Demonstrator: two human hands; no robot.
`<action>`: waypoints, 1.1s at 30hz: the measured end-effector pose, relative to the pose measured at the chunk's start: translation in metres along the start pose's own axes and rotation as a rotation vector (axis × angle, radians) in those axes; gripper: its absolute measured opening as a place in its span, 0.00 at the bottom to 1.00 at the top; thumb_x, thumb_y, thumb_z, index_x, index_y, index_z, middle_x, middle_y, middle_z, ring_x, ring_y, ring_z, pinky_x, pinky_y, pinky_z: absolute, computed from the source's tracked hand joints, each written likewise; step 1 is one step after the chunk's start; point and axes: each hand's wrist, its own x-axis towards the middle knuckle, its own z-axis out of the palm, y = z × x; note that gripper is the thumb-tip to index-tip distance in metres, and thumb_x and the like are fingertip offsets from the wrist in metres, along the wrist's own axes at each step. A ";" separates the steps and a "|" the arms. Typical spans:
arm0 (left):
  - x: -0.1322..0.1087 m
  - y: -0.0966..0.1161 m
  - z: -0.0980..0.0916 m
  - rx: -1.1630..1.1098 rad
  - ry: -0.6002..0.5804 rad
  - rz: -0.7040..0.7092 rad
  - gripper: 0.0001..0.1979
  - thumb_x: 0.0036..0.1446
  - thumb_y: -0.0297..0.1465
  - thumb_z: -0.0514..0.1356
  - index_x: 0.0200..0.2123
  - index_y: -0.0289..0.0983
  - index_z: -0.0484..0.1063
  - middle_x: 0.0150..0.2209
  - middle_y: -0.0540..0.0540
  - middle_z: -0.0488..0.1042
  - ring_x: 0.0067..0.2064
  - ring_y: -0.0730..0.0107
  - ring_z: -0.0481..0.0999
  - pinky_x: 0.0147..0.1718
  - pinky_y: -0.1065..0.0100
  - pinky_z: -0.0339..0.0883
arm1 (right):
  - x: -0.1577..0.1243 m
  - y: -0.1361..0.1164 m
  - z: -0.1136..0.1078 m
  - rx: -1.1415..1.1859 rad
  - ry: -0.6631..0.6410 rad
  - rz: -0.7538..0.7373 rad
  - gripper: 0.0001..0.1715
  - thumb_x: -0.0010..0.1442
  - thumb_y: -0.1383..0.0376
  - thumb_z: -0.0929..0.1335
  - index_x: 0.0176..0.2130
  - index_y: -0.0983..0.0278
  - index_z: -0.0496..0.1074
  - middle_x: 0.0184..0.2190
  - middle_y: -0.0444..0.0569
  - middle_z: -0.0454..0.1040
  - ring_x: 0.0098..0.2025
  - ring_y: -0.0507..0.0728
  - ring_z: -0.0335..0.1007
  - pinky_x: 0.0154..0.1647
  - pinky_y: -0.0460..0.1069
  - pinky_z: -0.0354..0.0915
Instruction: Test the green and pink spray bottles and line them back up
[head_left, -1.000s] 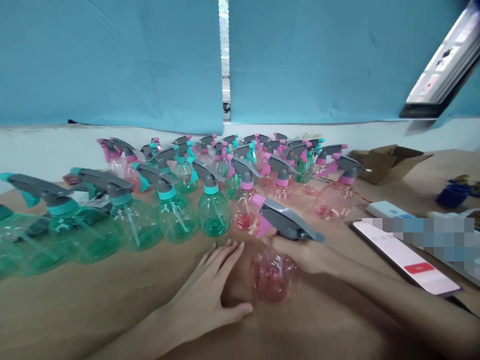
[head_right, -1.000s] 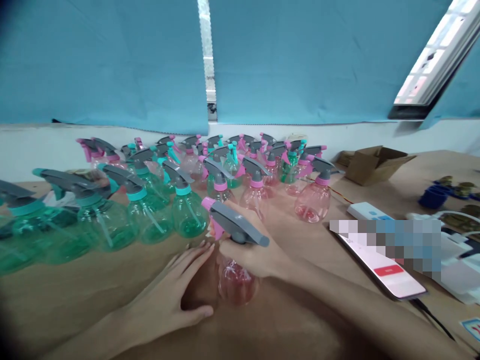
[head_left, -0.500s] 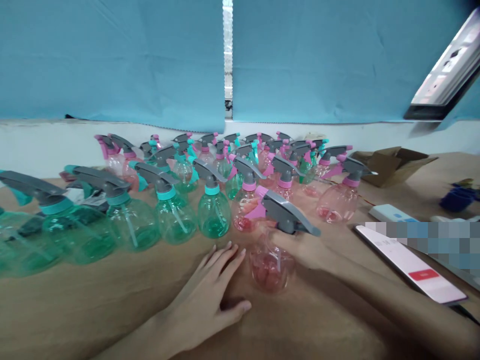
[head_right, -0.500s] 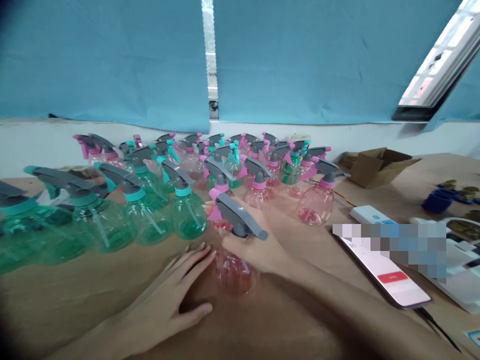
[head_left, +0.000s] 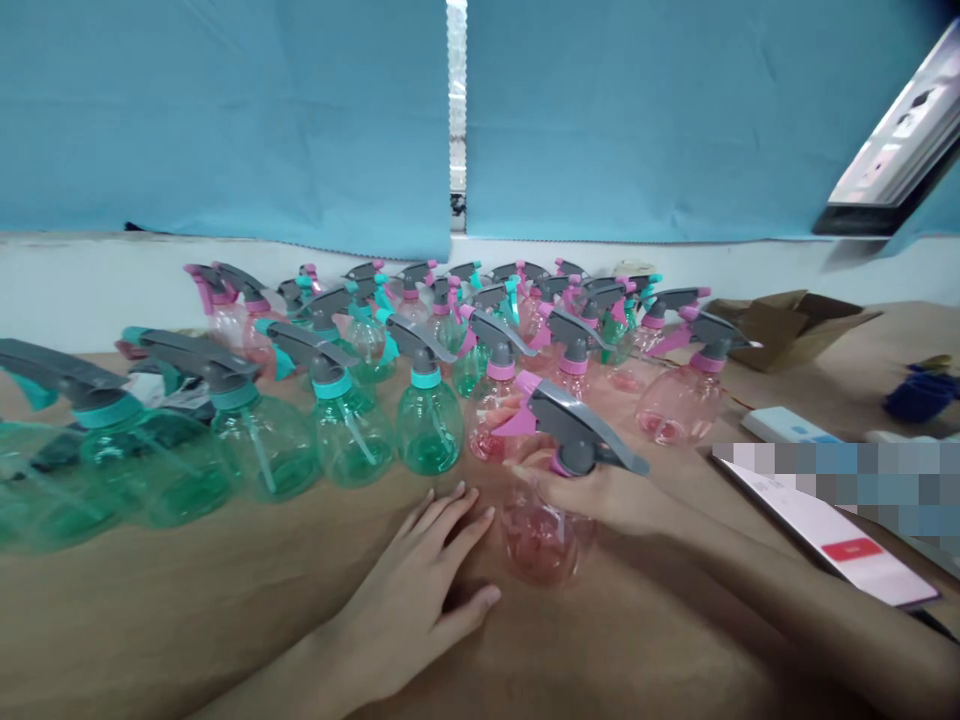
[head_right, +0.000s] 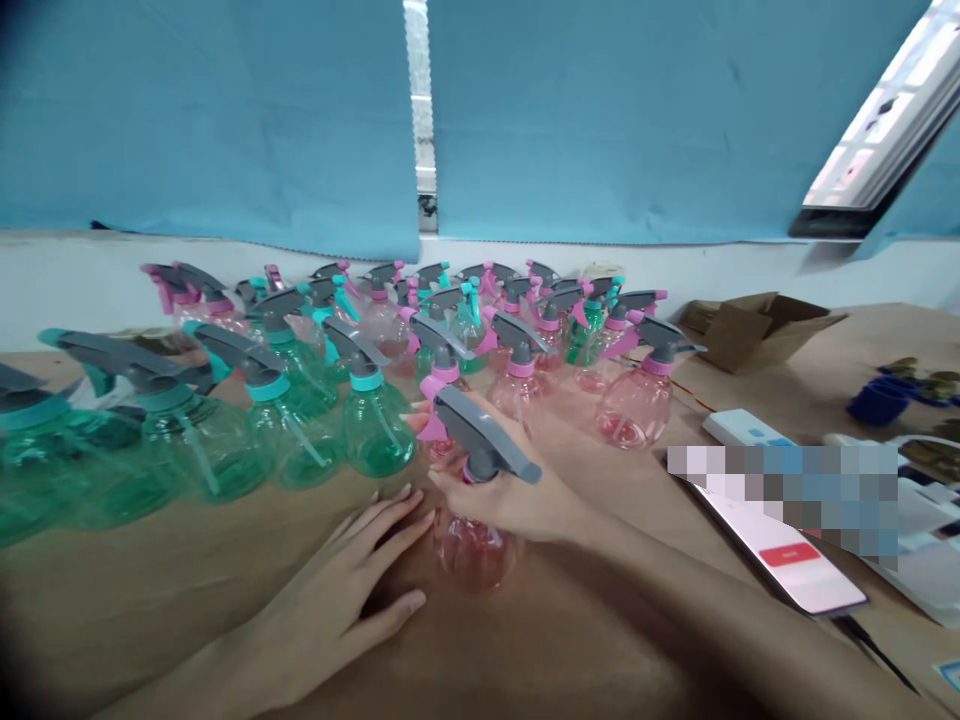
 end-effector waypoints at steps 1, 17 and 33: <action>0.000 0.000 0.000 -0.004 -0.001 0.001 0.27 0.62 0.43 0.54 0.61 0.41 0.56 0.63 0.43 0.56 0.63 0.52 0.54 0.58 0.50 0.50 | 0.000 0.002 0.000 0.015 -0.021 0.013 0.07 0.54 0.60 0.67 0.29 0.60 0.68 0.32 0.45 0.73 0.32 0.52 0.71 0.34 0.49 0.71; 0.000 0.000 0.001 -0.007 0.008 -0.008 0.27 0.62 0.42 0.54 0.62 0.41 0.56 0.63 0.43 0.55 0.63 0.52 0.54 0.58 0.50 0.50 | 0.002 -0.015 -0.001 -0.025 -0.067 0.026 0.09 0.56 0.60 0.63 0.27 0.60 0.67 0.27 0.45 0.70 0.31 0.53 0.68 0.35 0.51 0.69; 0.000 -0.001 0.001 0.003 -0.018 -0.012 0.27 0.63 0.43 0.52 0.62 0.41 0.56 0.64 0.42 0.54 0.63 0.52 0.52 0.58 0.49 0.50 | -0.001 0.001 0.001 -0.025 -0.053 0.089 0.05 0.55 0.60 0.65 0.30 0.59 0.69 0.31 0.46 0.74 0.36 0.58 0.72 0.45 0.58 0.69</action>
